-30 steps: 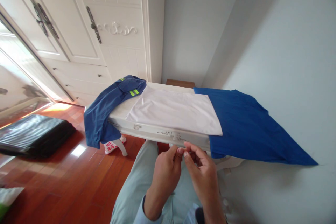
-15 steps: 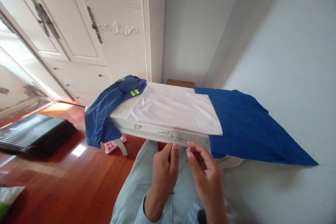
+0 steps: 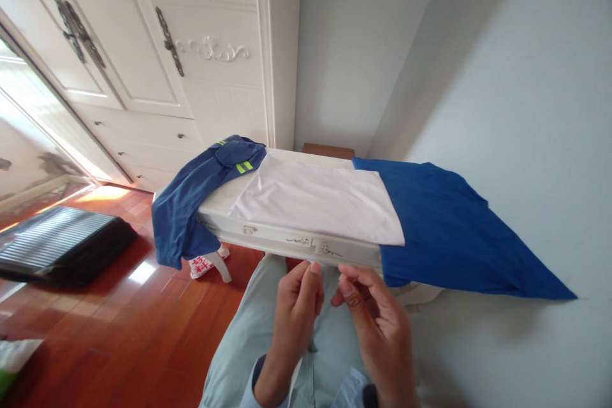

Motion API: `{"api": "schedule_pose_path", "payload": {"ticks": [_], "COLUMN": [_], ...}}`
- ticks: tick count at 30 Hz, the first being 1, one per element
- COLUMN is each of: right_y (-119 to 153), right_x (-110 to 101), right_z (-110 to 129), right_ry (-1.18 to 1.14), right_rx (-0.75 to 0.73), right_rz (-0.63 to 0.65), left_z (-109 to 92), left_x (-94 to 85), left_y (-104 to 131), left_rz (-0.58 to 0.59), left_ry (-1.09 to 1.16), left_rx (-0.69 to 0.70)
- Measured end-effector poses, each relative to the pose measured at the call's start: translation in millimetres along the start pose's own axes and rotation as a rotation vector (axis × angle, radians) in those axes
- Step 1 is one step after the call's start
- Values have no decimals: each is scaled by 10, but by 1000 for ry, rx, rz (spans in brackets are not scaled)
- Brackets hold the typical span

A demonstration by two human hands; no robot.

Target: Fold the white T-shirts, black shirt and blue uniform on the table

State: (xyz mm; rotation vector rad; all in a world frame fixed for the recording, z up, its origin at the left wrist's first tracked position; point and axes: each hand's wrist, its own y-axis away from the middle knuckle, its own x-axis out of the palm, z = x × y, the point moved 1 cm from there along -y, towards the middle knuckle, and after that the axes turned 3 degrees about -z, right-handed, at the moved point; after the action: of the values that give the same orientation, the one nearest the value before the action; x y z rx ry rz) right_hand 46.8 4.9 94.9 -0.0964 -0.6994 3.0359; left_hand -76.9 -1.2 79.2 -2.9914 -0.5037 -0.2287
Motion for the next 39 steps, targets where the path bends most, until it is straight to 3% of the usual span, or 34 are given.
{"api": "schedule_pose_path", "payload": {"ticks": [3, 5, 13, 24, 39], "right_y": [30, 65, 89, 92, 71], "right_x": [-6, -12, -16, 43, 66], "right_z": [-14, -42, -131, -162, -150], "right_ry": [3, -2, 21, 21, 86], "right_rx": [5, 32, 61, 88, -104], "right_rz": [-13, -12, 24, 47, 2], "left_z": [0, -15, -27, -14, 44], "left_x": [7, 9, 4, -28, -24], "left_y": [-11, -21, -24, -7, -4], "left_rz": [105, 109, 65, 154, 224], "left_ry": [312, 423, 449, 339, 286], "left_rx": [-242, -311, -319, -302, -276]}}
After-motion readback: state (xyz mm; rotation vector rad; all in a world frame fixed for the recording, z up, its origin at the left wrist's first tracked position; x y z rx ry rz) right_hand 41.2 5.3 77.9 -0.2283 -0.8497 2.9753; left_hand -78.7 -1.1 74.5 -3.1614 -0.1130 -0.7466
